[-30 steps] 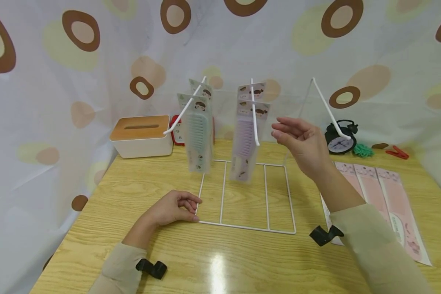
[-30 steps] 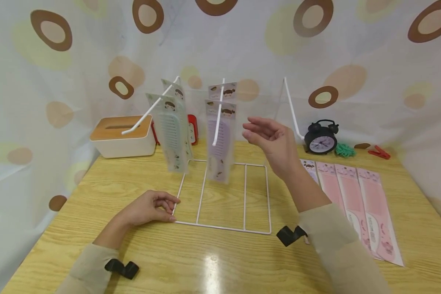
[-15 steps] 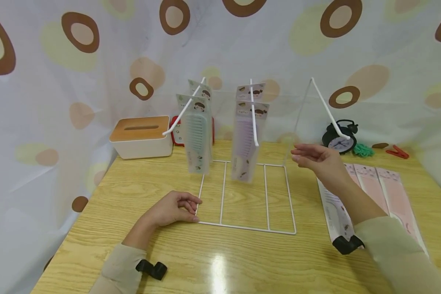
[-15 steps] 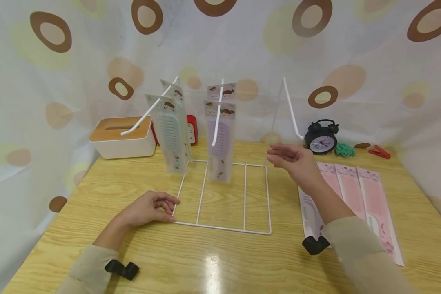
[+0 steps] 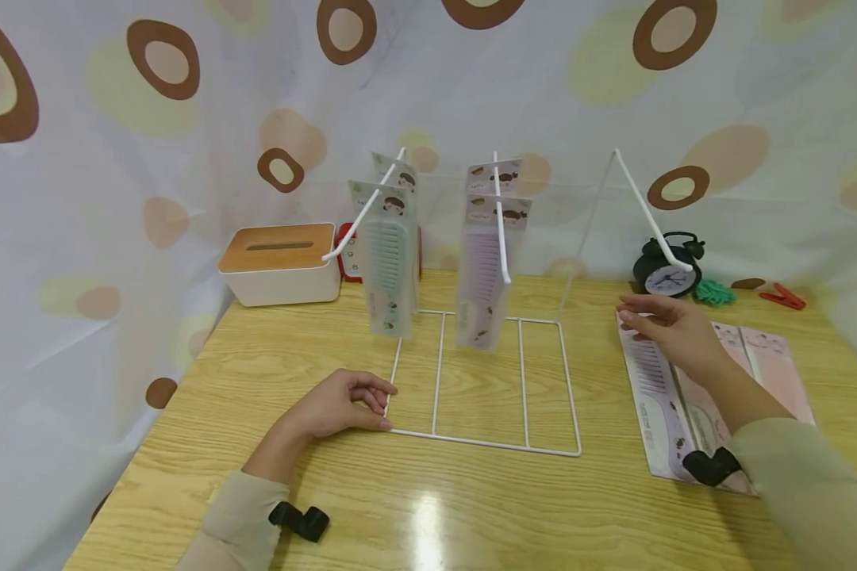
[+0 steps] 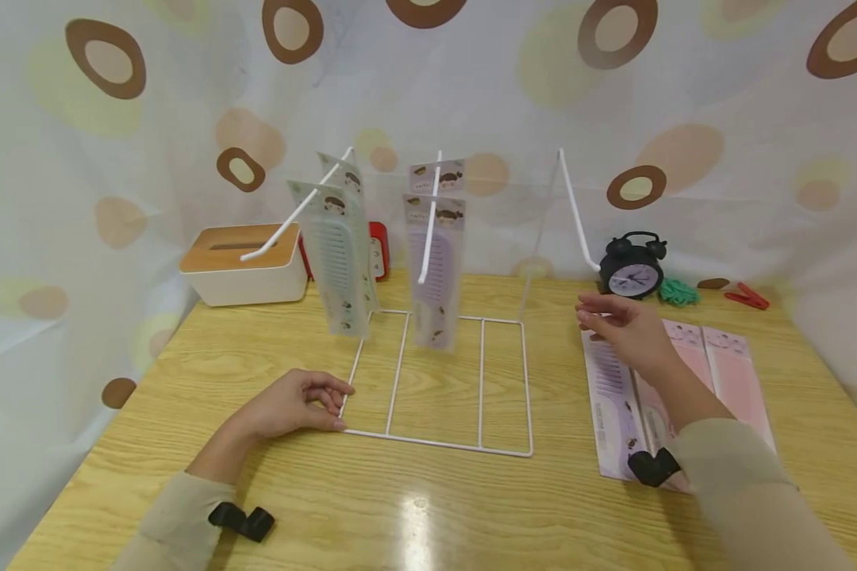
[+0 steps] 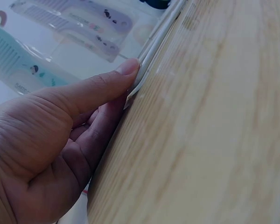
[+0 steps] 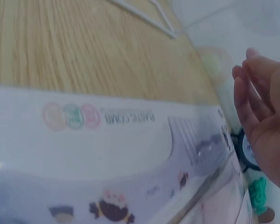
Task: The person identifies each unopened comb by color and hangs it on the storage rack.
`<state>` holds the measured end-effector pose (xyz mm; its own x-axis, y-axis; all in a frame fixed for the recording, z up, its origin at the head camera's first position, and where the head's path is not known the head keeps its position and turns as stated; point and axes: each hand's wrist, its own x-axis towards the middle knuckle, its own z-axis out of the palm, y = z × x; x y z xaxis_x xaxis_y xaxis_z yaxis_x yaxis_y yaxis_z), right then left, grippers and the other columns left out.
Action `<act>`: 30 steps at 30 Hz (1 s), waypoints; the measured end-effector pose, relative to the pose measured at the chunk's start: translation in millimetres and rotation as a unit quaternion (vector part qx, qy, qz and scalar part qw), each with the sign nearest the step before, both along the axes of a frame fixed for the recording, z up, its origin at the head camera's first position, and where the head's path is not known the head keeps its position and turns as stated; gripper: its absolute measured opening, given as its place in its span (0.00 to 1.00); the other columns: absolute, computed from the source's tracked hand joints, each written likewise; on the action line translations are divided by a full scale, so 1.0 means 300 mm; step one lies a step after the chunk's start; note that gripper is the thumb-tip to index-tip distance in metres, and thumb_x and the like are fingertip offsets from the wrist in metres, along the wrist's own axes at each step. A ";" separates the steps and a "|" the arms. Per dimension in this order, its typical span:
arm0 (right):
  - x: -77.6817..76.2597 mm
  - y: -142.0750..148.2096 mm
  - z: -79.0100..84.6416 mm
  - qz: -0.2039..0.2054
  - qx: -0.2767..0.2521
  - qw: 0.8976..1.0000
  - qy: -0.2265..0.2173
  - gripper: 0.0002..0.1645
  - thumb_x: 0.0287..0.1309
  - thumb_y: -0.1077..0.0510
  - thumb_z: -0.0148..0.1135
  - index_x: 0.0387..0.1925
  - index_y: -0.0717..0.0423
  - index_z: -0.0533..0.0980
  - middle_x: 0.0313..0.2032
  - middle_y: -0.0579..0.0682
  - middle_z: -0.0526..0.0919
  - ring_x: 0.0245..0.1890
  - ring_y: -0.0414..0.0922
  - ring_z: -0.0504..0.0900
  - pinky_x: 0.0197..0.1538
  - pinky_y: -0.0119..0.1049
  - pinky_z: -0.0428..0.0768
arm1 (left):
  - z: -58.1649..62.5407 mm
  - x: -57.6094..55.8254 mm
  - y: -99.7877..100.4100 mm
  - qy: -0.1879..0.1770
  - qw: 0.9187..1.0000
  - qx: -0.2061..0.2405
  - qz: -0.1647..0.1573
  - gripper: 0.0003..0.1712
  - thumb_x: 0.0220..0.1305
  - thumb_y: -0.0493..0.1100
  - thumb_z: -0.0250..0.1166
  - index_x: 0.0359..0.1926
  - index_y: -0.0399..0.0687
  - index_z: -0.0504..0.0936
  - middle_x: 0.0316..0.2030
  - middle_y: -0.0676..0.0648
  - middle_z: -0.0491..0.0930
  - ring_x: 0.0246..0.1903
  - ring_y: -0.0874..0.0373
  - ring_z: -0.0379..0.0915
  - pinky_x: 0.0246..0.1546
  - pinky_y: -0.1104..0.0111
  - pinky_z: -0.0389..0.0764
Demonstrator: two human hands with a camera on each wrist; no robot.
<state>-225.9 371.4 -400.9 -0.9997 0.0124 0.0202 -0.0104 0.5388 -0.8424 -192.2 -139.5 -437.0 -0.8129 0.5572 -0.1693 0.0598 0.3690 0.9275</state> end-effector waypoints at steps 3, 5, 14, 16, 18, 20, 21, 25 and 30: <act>-0.008 0.028 -0.021 -0.013 0.032 0.999 -0.008 0.35 0.66 0.42 0.63 0.66 0.59 0.72 0.41 0.18 0.79 0.38 0.26 0.80 0.40 0.26 0.82 | 0.000 0.000 0.002 -0.001 1.000 -0.002 0.002 0.29 0.52 0.39 0.78 0.56 0.37 0.81 0.37 0.45 0.82 0.36 0.58 0.80 0.40 0.71 0.81; -0.009 0.040 -0.031 -0.020 0.055 0.998 -0.015 0.34 0.66 0.41 0.63 0.65 0.58 0.73 0.40 0.17 0.78 0.37 0.28 0.79 0.37 0.26 0.81 | -0.001 -0.001 0.002 -0.002 1.000 -0.002 0.002 0.29 0.52 0.39 0.78 0.56 0.37 0.81 0.37 0.45 0.82 0.36 0.58 0.80 0.40 0.70 0.81; -0.024 0.058 -0.064 -0.026 0.152 0.988 0.000 0.30 0.64 0.50 0.68 0.64 0.53 0.75 0.51 0.53 0.83 0.41 0.43 0.72 0.35 0.26 0.73 | -0.009 -0.005 -0.002 0.002 1.000 0.000 -0.005 0.29 0.53 0.38 0.78 0.56 0.35 0.80 0.38 0.44 0.82 0.36 0.58 0.80 0.40 0.71 0.81; -0.028 0.066 -0.071 -0.023 0.169 0.985 -0.005 0.34 0.61 0.48 0.70 0.66 0.52 0.73 0.49 0.58 0.80 0.39 0.45 0.70 0.32 0.29 0.70 | -0.009 -0.005 -0.001 0.001 1.000 0.001 -0.003 0.29 0.53 0.38 0.78 0.56 0.35 0.80 0.38 0.42 0.82 0.36 0.57 0.80 0.40 0.71 0.81; -0.033 0.074 -0.076 -0.016 0.186 0.982 -0.019 0.41 0.59 0.43 0.71 0.69 0.52 0.70 0.45 0.57 0.77 0.36 0.46 0.69 0.30 0.32 0.68 | -0.007 -0.004 0.000 0.000 1.000 0.000 -0.002 0.29 0.53 0.38 0.77 0.56 0.35 0.80 0.38 0.42 0.82 0.37 0.56 0.80 0.40 0.71 0.81; -0.038 0.079 -0.074 -0.002 0.204 0.978 -0.038 0.48 0.56 0.37 0.70 0.72 0.51 0.66 0.43 0.57 0.75 0.35 0.48 0.70 0.31 0.34 0.67 | -0.005 -0.003 0.001 0.002 1.000 -0.002 -0.001 0.29 0.53 0.38 0.78 0.56 0.35 0.80 0.38 0.42 0.82 0.37 0.55 0.80 0.40 0.71 0.81; -0.042 0.082 -0.070 0.008 0.215 0.976 -0.047 0.51 0.55 0.34 0.70 0.73 0.51 0.64 0.43 0.58 0.75 0.35 0.49 0.70 0.31 0.35 0.68 | -0.005 -0.003 0.001 0.002 1.000 -0.004 -0.001 0.29 0.53 0.38 0.78 0.56 0.35 0.80 0.38 0.42 0.82 0.37 0.56 0.80 0.40 0.71 0.81; -0.059 0.091 -0.060 0.044 0.254 0.964 -0.057 0.57 0.53 0.27 0.67 0.74 0.54 0.62 0.43 0.62 0.74 0.40 0.54 0.72 0.38 0.40 0.68 | -0.004 -0.001 0.001 0.004 1.000 -0.007 -0.001 0.29 0.53 0.38 0.77 0.56 0.35 0.80 0.38 0.43 0.82 0.36 0.57 0.80 0.40 0.71 0.81; -0.073 0.090 -0.081 0.023 0.220 0.975 -0.034 0.53 0.53 0.32 0.71 0.72 0.55 0.65 0.43 0.59 0.73 0.41 0.53 0.71 0.36 0.37 0.69 | 0.000 -0.002 -0.003 0.001 1.000 -0.008 0.000 0.29 0.53 0.39 0.78 0.56 0.36 0.80 0.38 0.44 0.82 0.36 0.58 0.80 0.40 0.71 0.81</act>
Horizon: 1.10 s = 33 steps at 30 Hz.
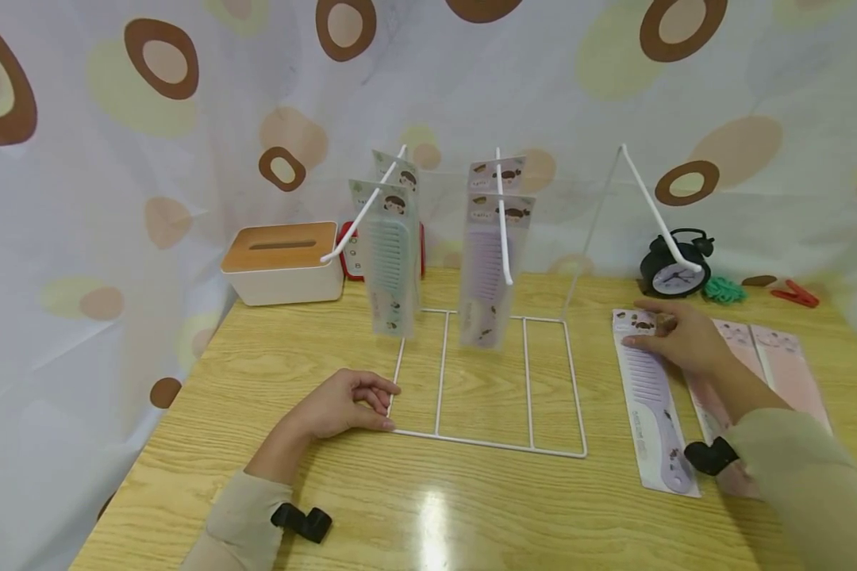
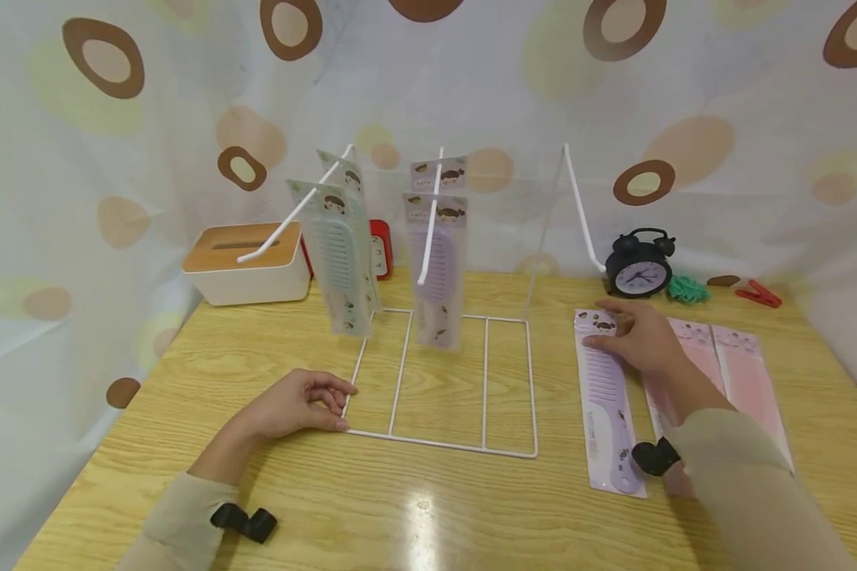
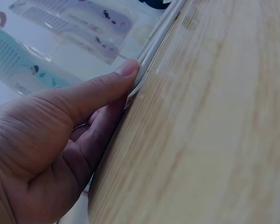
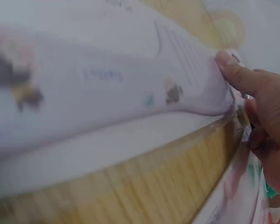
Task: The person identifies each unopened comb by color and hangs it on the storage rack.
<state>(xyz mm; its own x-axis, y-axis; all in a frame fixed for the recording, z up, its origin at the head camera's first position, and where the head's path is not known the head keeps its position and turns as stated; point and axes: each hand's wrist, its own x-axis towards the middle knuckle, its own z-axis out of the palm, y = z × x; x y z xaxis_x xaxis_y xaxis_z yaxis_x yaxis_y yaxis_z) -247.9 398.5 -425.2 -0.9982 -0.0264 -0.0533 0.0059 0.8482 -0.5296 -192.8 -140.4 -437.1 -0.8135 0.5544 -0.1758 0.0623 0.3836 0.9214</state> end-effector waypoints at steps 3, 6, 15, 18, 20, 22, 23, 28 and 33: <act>0.001 -0.006 -0.010 -0.034 -0.038 0.998 0.026 0.48 0.54 0.36 0.72 0.70 0.54 0.69 0.44 0.57 0.73 0.42 0.50 0.69 0.34 0.32 0.69 | 0.003 0.001 -0.005 0.001 1.000 0.000 0.000 0.29 0.53 0.39 0.78 0.56 0.36 0.80 0.37 0.44 0.82 0.36 0.58 0.80 0.40 0.71 0.81; 0.014 -0.010 -0.005 -0.066 -0.066 0.995 0.029 0.43 0.56 0.35 0.69 0.67 0.52 0.73 0.49 0.55 0.72 0.46 0.49 0.67 0.36 0.31 0.69 | 0.004 0.002 -0.008 0.003 1.000 0.001 -0.003 0.29 0.53 0.39 0.78 0.56 0.36 0.80 0.38 0.43 0.82 0.36 0.57 0.80 0.40 0.71 0.81; 0.088 -0.004 0.069 -0.111 -0.153 0.982 0.017 0.36 0.57 0.30 0.64 0.62 0.43 0.77 0.44 0.33 0.73 0.43 0.40 0.66 0.37 0.26 0.72 | -0.004 0.002 -0.005 0.005 1.000 0.001 -0.005 0.29 0.53 0.39 0.77 0.57 0.37 0.80 0.38 0.44 0.82 0.36 0.58 0.81 0.41 0.71 0.81; 0.121 -0.010 0.111 -0.125 -0.169 0.978 0.019 0.34 0.57 0.30 0.63 0.61 0.38 0.78 0.43 0.33 0.71 0.42 0.39 0.66 0.36 0.25 0.74 | -0.004 0.002 -0.003 0.006 1.000 0.001 -0.006 0.29 0.54 0.39 0.77 0.56 0.36 0.80 0.38 0.43 0.82 0.37 0.57 0.81 0.41 0.71 0.81; 0.144 -0.019 0.141 -0.133 -0.178 0.975 0.019 0.35 0.58 0.29 0.62 0.63 0.36 0.76 0.42 0.37 0.69 0.41 0.41 0.65 0.35 0.26 0.75 | -0.006 0.003 -0.002 0.006 1.000 0.001 -0.007 0.29 0.54 0.39 0.77 0.56 0.36 0.80 0.38 0.43 0.82 0.37 0.56 0.80 0.41 0.71 0.81; 0.166 -0.031 0.170 -0.137 -0.192 0.972 0.016 0.36 0.59 0.30 0.62 0.66 0.36 0.74 0.43 0.39 0.69 0.42 0.42 0.65 0.36 0.24 0.76 | -0.007 0.004 -0.001 0.005 1.000 0.001 -0.005 0.29 0.53 0.38 0.77 0.56 0.36 0.80 0.38 0.42 0.82 0.37 0.56 0.80 0.41 0.72 0.81; 0.179 -0.038 0.185 -0.138 -0.202 0.970 0.014 0.36 0.59 0.30 0.62 0.67 0.36 0.73 0.42 0.39 0.68 0.42 0.42 0.65 0.36 0.24 0.76 | -0.009 0.004 -0.001 0.005 1.000 0.001 -0.005 0.29 0.53 0.38 0.77 0.56 0.36 0.81 0.38 0.42 0.82 0.37 0.56 0.80 0.41 0.72 0.81; 0.250 -0.079 0.254 -0.121 -0.306 0.944 0.027 0.29 0.62 0.43 0.66 0.64 0.40 0.76 0.35 0.39 0.69 0.37 0.40 0.65 0.33 0.22 0.75 | -0.010 0.005 -0.003 0.003 1.000 0.003 -0.002 0.29 0.53 0.38 0.78 0.56 0.36 0.81 0.38 0.42 0.82 0.37 0.55 0.80 0.41 0.71 0.81; 0.319 -0.146 0.313 -0.051 -0.469 0.879 0.066 0.19 0.63 0.64 0.65 0.56 0.52 0.83 0.31 0.43 0.73 0.31 0.37 0.71 0.32 0.22 0.77 | -0.002 0.002 -0.003 0.004 1.000 0.002 -0.003 0.29 0.53 0.38 0.78 0.56 0.36 0.81 0.38 0.43 0.82 0.37 0.56 0.81 0.41 0.71 0.81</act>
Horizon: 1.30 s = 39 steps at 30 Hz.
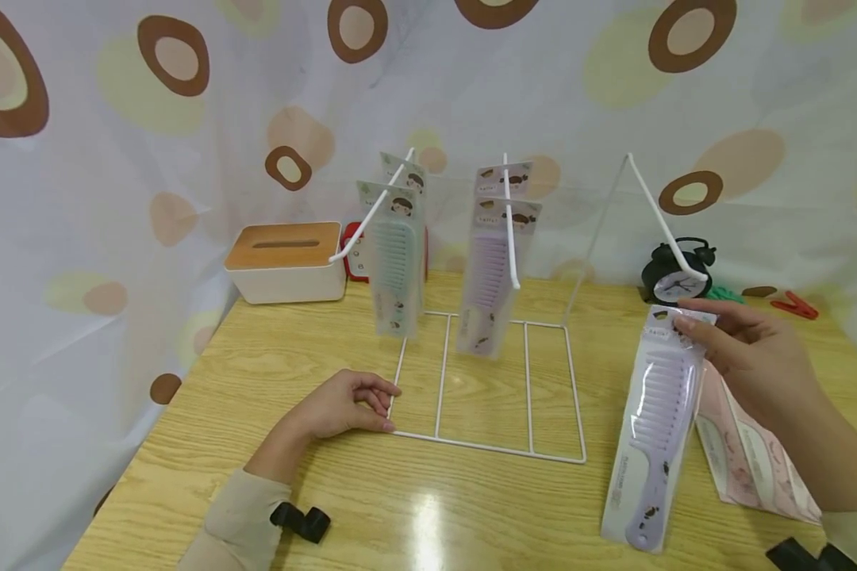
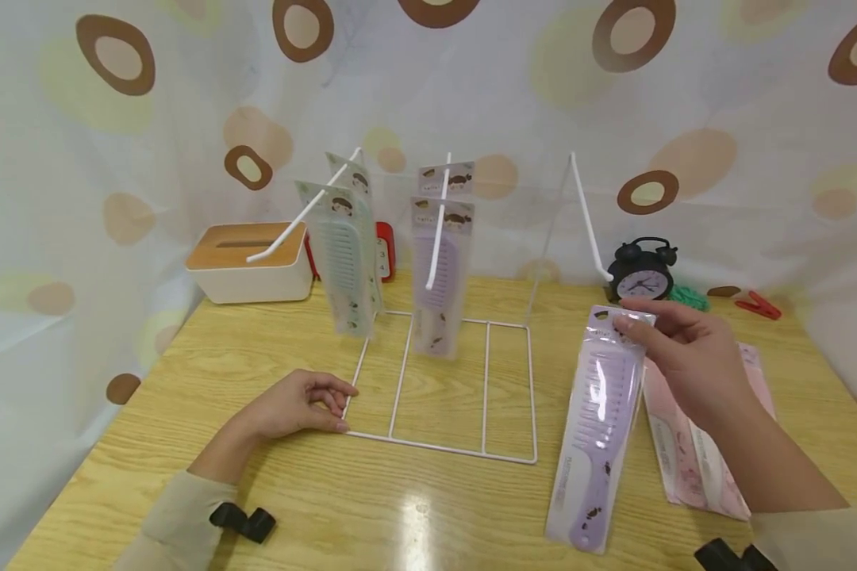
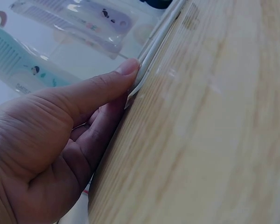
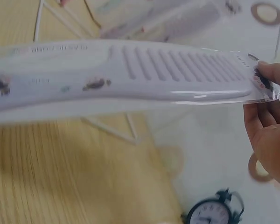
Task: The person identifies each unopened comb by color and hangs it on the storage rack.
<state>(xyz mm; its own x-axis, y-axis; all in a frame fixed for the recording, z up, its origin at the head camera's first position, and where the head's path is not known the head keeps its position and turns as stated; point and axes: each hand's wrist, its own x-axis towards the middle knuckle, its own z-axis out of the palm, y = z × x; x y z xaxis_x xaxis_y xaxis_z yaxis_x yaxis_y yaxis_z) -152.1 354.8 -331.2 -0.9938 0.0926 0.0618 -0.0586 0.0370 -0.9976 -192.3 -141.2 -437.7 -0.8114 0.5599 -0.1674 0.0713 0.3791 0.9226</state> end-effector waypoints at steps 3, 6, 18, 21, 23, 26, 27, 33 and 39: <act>0.036 -0.053 0.027 0.053 -0.087 0.993 0.059 0.20 0.63 0.75 0.58 0.53 0.60 0.83 0.30 0.47 0.75 0.32 0.38 0.79 0.37 0.24 0.81 | 0.003 -0.002 0.002 0.000 1.000 0.001 0.003 0.28 0.53 0.39 0.78 0.55 0.38 0.81 0.38 0.45 0.82 0.36 0.58 0.81 0.41 0.71 0.81; 0.066 -0.109 0.044 0.112 -0.141 0.978 0.107 0.22 0.62 0.82 0.50 0.52 0.68 0.81 0.31 0.51 0.77 0.37 0.41 0.83 0.42 0.27 0.83 | 0.003 -0.003 0.003 0.002 1.000 0.002 0.003 0.28 0.53 0.39 0.78 0.55 0.38 0.81 0.37 0.45 0.82 0.36 0.58 0.81 0.41 0.71 0.81; 0.113 -0.424 0.143 0.173 -0.142 0.954 0.200 0.21 0.50 0.87 0.57 0.40 0.70 0.84 0.39 0.56 0.88 0.40 0.45 0.85 0.40 0.30 0.82 | 0.005 -0.005 0.006 0.005 1.000 -0.007 0.001 0.28 0.53 0.40 0.78 0.55 0.38 0.82 0.37 0.45 0.82 0.37 0.57 0.81 0.42 0.71 0.81; 0.106 -0.499 0.197 0.156 -0.107 0.957 0.218 0.19 0.48 0.86 0.61 0.37 0.69 0.85 0.38 0.55 0.86 0.42 0.46 0.83 0.39 0.30 0.81 | 0.004 -0.004 0.005 0.005 1.000 -0.004 0.000 0.28 0.53 0.39 0.78 0.55 0.36 0.81 0.37 0.44 0.82 0.37 0.57 0.81 0.41 0.72 0.81; 0.097 -0.543 0.231 0.147 -0.090 0.960 0.222 0.17 0.48 0.84 0.63 0.36 0.69 0.86 0.36 0.55 0.85 0.41 0.45 0.81 0.38 0.30 0.80 | 0.004 -0.003 0.004 0.005 1.000 -0.002 0.000 0.28 0.53 0.39 0.78 0.55 0.36 0.81 0.37 0.43 0.82 0.37 0.57 0.80 0.41 0.72 0.80; 0.081 -0.587 0.269 0.151 -0.079 0.960 0.222 0.14 0.51 0.81 0.66 0.37 0.68 0.86 0.36 0.53 0.85 0.39 0.44 0.82 0.39 0.29 0.81 | 0.005 -0.001 0.004 0.004 1.000 0.001 -0.001 0.28 0.53 0.38 0.78 0.55 0.36 0.81 0.37 0.43 0.82 0.37 0.57 0.80 0.41 0.72 0.80; 0.074 -0.597 0.277 0.159 -0.080 0.958 0.227 0.13 0.51 0.80 0.66 0.38 0.68 0.86 0.36 0.53 0.84 0.38 0.43 0.82 0.40 0.28 0.81 | 0.005 -0.001 0.004 0.004 1.000 0.001 -0.001 0.28 0.53 0.38 0.78 0.55 0.36 0.81 0.37 0.43 0.82 0.37 0.57 0.80 0.41 0.72 0.80; 0.056 -0.625 0.297 0.172 -0.072 0.952 0.242 0.12 0.53 0.78 0.66 0.38 0.67 0.86 0.36 0.53 0.84 0.37 0.43 0.83 0.40 0.28 0.81 | 0.004 -0.003 0.003 0.003 1.000 0.001 -0.002 0.28 0.53 0.38 0.78 0.55 0.36 0.81 0.38 0.43 0.82 0.37 0.56 0.80 0.42 0.72 0.80; 0.055 -0.612 0.290 0.158 -0.076 0.964 0.201 0.12 0.58 0.75 0.64 0.40 0.64 0.87 0.40 0.53 0.86 0.42 0.43 0.82 0.44 0.30 0.81 | 0.002 -0.002 0.004 0.003 1.000 0.003 -0.002 0.28 0.53 0.38 0.77 0.55 0.36 0.81 0.38 0.43 0.82 0.37 0.56 0.80 0.41 0.72 0.80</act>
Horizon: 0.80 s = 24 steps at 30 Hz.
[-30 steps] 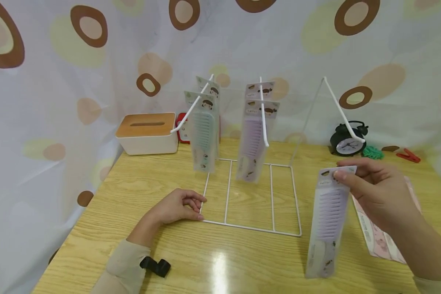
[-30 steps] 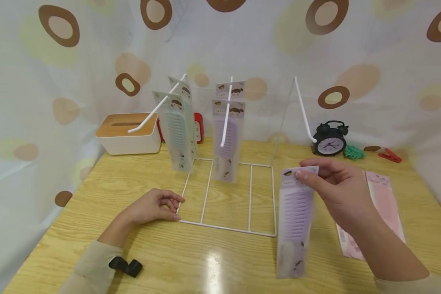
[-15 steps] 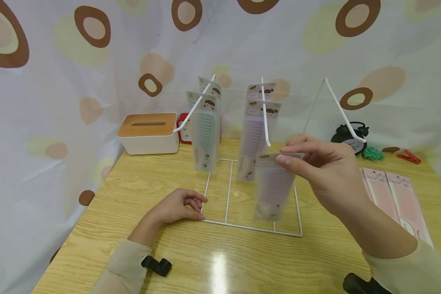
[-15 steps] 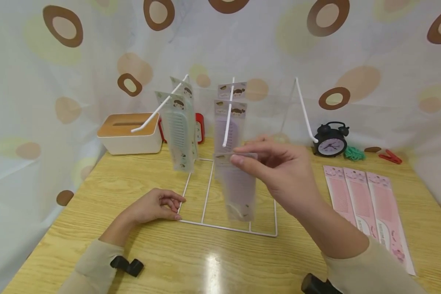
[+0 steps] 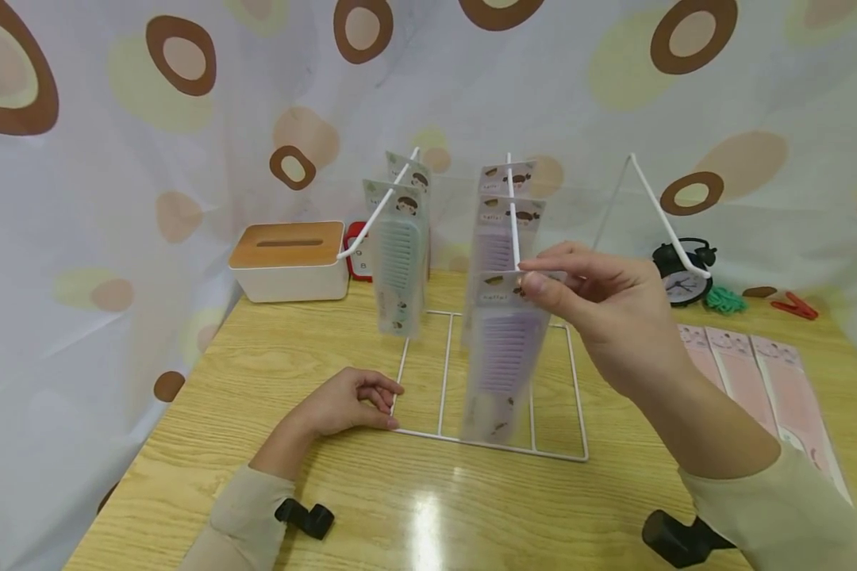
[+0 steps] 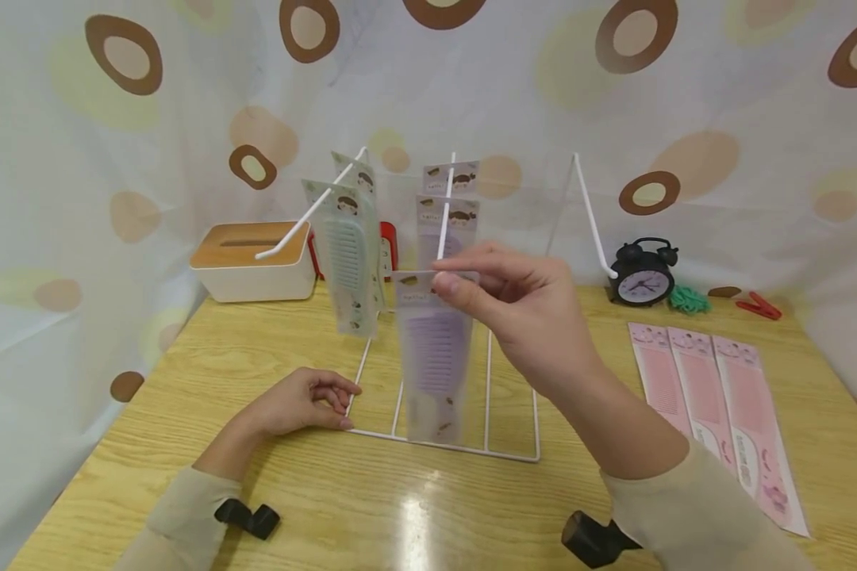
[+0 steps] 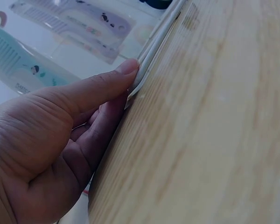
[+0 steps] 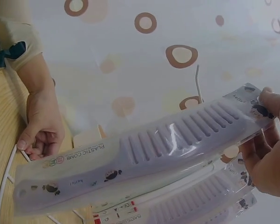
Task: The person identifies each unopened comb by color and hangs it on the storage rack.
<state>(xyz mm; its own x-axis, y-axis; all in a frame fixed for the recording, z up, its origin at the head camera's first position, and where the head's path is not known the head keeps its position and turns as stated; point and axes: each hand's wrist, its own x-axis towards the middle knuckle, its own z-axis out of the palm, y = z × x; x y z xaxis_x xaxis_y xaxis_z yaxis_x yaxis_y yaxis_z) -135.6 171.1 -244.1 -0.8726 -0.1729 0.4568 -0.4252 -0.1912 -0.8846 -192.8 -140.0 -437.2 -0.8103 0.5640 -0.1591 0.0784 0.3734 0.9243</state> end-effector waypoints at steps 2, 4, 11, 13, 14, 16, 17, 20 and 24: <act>-0.004 0.010 -0.005 0.004 0.002 1.000 -0.017 0.12 0.61 0.74 0.62 0.41 0.62 0.87 0.42 0.51 0.86 0.43 0.42 0.81 0.47 0.30 0.81 | 0.000 0.000 0.000 0.000 1.000 -0.002 -0.002 0.28 0.53 0.38 0.77 0.55 0.36 0.81 0.38 0.43 0.82 0.37 0.56 0.80 0.41 0.72 0.80; -0.011 0.020 -0.011 0.007 0.011 0.999 -0.033 0.12 0.63 0.71 0.62 0.42 0.59 0.87 0.43 0.48 0.85 0.45 0.40 0.81 0.49 0.30 0.81 | 0.001 0.000 -0.001 0.001 1.000 -0.004 -0.002 0.28 0.53 0.38 0.78 0.55 0.36 0.81 0.38 0.43 0.82 0.37 0.56 0.80 0.41 0.72 0.80; -0.057 0.043 -0.024 -0.036 0.062 0.996 -0.055 0.10 0.63 0.64 0.66 0.46 0.58 0.85 0.39 0.46 0.85 0.39 0.37 0.83 0.47 0.29 0.83 | 0.004 0.000 -0.002 0.002 1.000 -0.007 -0.002 0.28 0.53 0.38 0.78 0.55 0.36 0.81 0.38 0.42 0.82 0.37 0.56 0.80 0.42 0.72 0.80; -0.071 0.047 -0.026 -0.052 0.067 0.995 -0.057 0.11 0.62 0.63 0.67 0.46 0.58 0.85 0.39 0.46 0.85 0.39 0.37 0.84 0.47 0.29 0.83 | 0.004 0.000 -0.002 0.004 1.000 -0.008 -0.003 0.28 0.53 0.39 0.78 0.55 0.36 0.81 0.38 0.42 0.82 0.37 0.56 0.80 0.42 0.72 0.80; -0.079 0.049 -0.027 -0.056 0.065 0.995 -0.058 0.11 0.62 0.63 0.68 0.46 0.58 0.85 0.39 0.46 0.85 0.40 0.38 0.85 0.48 0.30 0.84 | 0.004 0.000 -0.002 0.004 1.000 -0.008 -0.003 0.28 0.53 0.39 0.78 0.55 0.36 0.81 0.38 0.43 0.82 0.37 0.56 0.80 0.41 0.72 0.80; -0.091 0.051 -0.030 -0.063 0.059 0.994 -0.062 0.11 0.61 0.62 0.68 0.45 0.58 0.85 0.40 0.46 0.85 0.41 0.38 0.86 0.49 0.29 0.83 | 0.003 0.000 -0.001 0.005 1.000 -0.007 -0.004 0.28 0.53 0.39 0.78 0.55 0.36 0.81 0.38 0.43 0.82 0.37 0.56 0.80 0.41 0.72 0.80; -0.097 0.053 -0.031 -0.067 0.058 0.994 -0.061 0.11 0.60 0.62 0.69 0.45 0.58 0.84 0.40 0.46 0.85 0.42 0.38 0.86 0.49 0.29 0.83 | 0.002 0.000 -0.001 0.005 1.000 -0.007 -0.004 0.28 0.53 0.38 0.78 0.55 0.36 0.81 0.38 0.43 0.82 0.37 0.56 0.80 0.41 0.72 0.80; -0.113 0.055 -0.037 -0.077 0.051 0.994 -0.055 0.11 0.59 0.63 0.69 0.45 0.59 0.84 0.41 0.46 0.85 0.44 0.38 0.85 0.50 0.28 0.82 | 0.000 0.000 0.000 0.003 1.000 -0.004 -0.004 0.28 0.53 0.38 0.78 0.55 0.35 0.81 0.38 0.43 0.82 0.37 0.56 0.80 0.41 0.72 0.80; -0.127 0.060 -0.042 -0.082 0.043 0.995 -0.050 0.11 0.59 0.63 0.70 0.45 0.59 0.84 0.41 0.46 0.85 0.45 0.37 0.85 0.50 0.27 0.82 | -0.001 0.000 0.000 0.002 1.000 -0.004 -0.002 0.28 0.53 0.38 0.78 0.55 0.35 0.81 0.37 0.43 0.82 0.36 0.56 0.79 0.40 0.72 0.80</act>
